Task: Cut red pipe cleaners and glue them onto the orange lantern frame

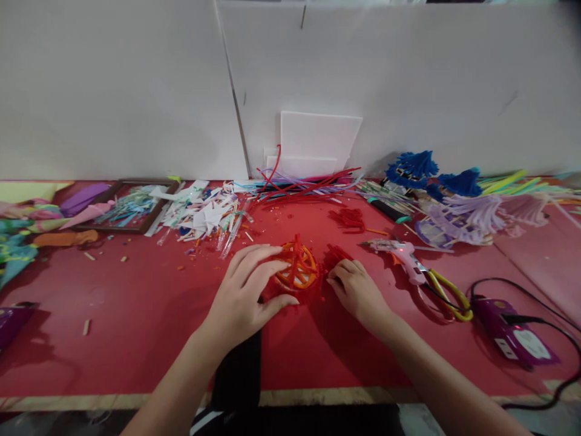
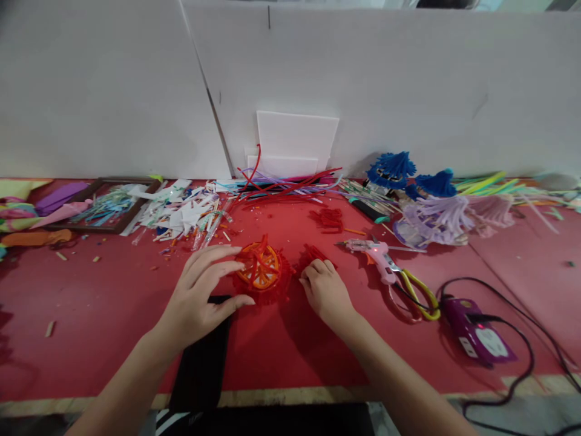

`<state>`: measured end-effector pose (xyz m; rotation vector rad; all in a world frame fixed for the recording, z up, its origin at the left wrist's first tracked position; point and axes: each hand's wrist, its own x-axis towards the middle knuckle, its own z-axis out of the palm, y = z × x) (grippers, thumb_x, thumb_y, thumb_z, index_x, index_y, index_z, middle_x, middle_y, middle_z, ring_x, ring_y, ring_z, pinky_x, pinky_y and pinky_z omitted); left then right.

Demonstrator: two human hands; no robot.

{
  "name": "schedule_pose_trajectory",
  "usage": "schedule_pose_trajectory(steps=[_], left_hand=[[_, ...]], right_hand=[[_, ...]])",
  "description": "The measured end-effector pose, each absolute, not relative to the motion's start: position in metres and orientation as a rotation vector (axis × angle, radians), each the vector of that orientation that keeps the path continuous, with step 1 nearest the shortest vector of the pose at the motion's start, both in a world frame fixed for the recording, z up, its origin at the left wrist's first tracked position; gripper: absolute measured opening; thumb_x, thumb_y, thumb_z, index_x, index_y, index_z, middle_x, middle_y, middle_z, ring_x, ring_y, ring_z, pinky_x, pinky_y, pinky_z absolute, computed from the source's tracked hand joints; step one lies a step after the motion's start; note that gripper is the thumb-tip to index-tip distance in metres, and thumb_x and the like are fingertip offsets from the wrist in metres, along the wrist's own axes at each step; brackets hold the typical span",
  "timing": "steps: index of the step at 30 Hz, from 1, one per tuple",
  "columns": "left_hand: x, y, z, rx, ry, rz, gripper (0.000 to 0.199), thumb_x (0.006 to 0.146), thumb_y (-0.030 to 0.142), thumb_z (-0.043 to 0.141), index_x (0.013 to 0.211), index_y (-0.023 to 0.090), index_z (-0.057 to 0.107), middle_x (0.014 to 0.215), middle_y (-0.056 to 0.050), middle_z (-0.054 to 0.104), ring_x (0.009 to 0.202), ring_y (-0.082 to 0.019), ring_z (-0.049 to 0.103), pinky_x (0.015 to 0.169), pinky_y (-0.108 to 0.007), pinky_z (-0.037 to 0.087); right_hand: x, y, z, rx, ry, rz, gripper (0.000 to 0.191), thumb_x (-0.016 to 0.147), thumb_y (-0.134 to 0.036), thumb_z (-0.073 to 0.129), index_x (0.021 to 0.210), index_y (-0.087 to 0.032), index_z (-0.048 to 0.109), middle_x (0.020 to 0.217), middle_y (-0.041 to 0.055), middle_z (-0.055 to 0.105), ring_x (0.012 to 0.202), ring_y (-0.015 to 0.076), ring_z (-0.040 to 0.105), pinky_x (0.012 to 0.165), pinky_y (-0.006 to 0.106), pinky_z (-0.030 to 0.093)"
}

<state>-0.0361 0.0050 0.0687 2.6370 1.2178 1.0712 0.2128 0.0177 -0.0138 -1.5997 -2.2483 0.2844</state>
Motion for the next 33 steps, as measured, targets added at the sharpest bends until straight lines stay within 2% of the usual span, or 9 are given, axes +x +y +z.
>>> schedule_pose_trajectory(steps=[3,8,11,15,20,23,26,28,33], left_hand=[[-0.036,0.004,0.071,2.603,1.219,1.252,0.047,0.075,0.038,0.072,0.112,0.017,0.053,0.114,-0.013,0.063,0.109,-0.026,0.057,0.097,-0.045,0.044],[-0.033,0.004,0.077,2.622,1.189,1.349,0.037,0.077,0.029,0.070,0.109,0.018,0.054,0.109,-0.011,0.066,0.106,-0.025,0.059,0.095,-0.043,0.045],[-0.031,0.003,0.079,2.626,1.165,1.349,0.037,0.076,0.024,0.070,0.108,0.017,0.054,0.108,-0.011,0.066,0.107,-0.024,0.059,0.096,-0.044,0.045],[-0.031,0.001,0.081,2.612,1.172,1.342,0.034,0.076,0.020,0.068,0.107,0.018,0.055,0.108,-0.010,0.067,0.106,-0.024,0.059,0.096,-0.044,0.046],[-0.027,0.003,0.083,2.629,1.121,1.325,0.029,0.077,0.016,0.065,0.105,0.019,0.057,0.104,-0.008,0.069,0.103,-0.023,0.061,0.095,-0.044,0.046],[-0.021,0.003,0.086,2.622,1.056,1.332,0.031,0.077,0.015,0.065,0.107,0.018,0.056,0.103,-0.008,0.070,0.100,-0.022,0.062,0.095,-0.042,0.047],[-0.014,-0.003,0.091,2.587,0.962,1.283,0.031,0.080,0.020,0.065,0.109,0.016,0.056,0.099,-0.009,0.070,0.095,-0.020,0.062,0.089,-0.036,0.050],[-0.011,-0.009,0.093,2.542,0.871,1.256,0.021,0.082,0.020,0.064,0.103,0.016,0.058,0.089,-0.006,0.071,0.085,-0.016,0.063,0.081,-0.031,0.052],[-0.007,-0.019,0.097,2.381,0.840,1.307,0.009,0.081,0.010,0.064,0.085,0.017,0.060,0.075,-0.001,0.068,0.073,-0.013,0.061,0.071,-0.028,0.052]], right_hand=[[0.218,0.019,-0.016,-1.673,-2.171,0.261,0.023,0.089,-0.015,0.040,0.079,-0.017,0.061,0.079,0.0114,0.065,0.078,0.0258,0.058,0.073,0.039,0.046],[0.225,0.022,-0.013,-1.671,-2.116,0.299,0.022,0.086,-0.013,0.044,0.093,-0.017,0.064,0.090,0.0104,0.071,0.082,0.0237,0.064,0.074,0.036,0.049],[0.228,0.024,-0.008,-1.644,-2.133,0.338,0.022,0.083,-0.012,0.048,0.087,-0.019,0.069,0.091,0.0082,0.073,0.084,0.0219,0.067,0.078,0.034,0.050],[0.231,0.026,-0.005,-1.649,-2.100,0.334,0.021,0.084,-0.017,0.049,0.081,-0.018,0.070,0.083,0.0087,0.071,0.077,0.0216,0.065,0.072,0.033,0.050],[0.231,0.029,0.013,-1.583,-2.031,0.328,0.022,0.087,-0.021,0.046,0.085,-0.016,0.067,0.086,0.0116,0.069,0.079,0.0227,0.063,0.074,0.036,0.049],[0.220,0.016,0.045,-1.430,-2.017,0.387,0.018,0.090,-0.023,0.046,0.089,-0.019,0.064,0.086,0.0072,0.068,0.080,0.0183,0.063,0.074,0.031,0.050],[0.202,-0.006,0.082,-1.069,-2.023,0.594,0.014,0.088,-0.017,0.051,0.092,-0.020,0.064,0.080,0.0045,0.065,0.073,0.0154,0.061,0.065,0.027,0.049],[0.191,-0.019,0.098,-0.928,-2.028,0.707,0.013,0.086,-0.014,0.053,0.088,-0.020,0.064,0.075,0.0026,0.064,0.068,0.0131,0.059,0.060,0.024,0.048],[0.178,-0.029,0.102,-0.924,-1.807,0.864,0.008,0.083,-0.014,0.059,0.082,-0.020,0.065,0.070,0.0009,0.064,0.062,0.0112,0.058,0.055,0.022,0.048]])
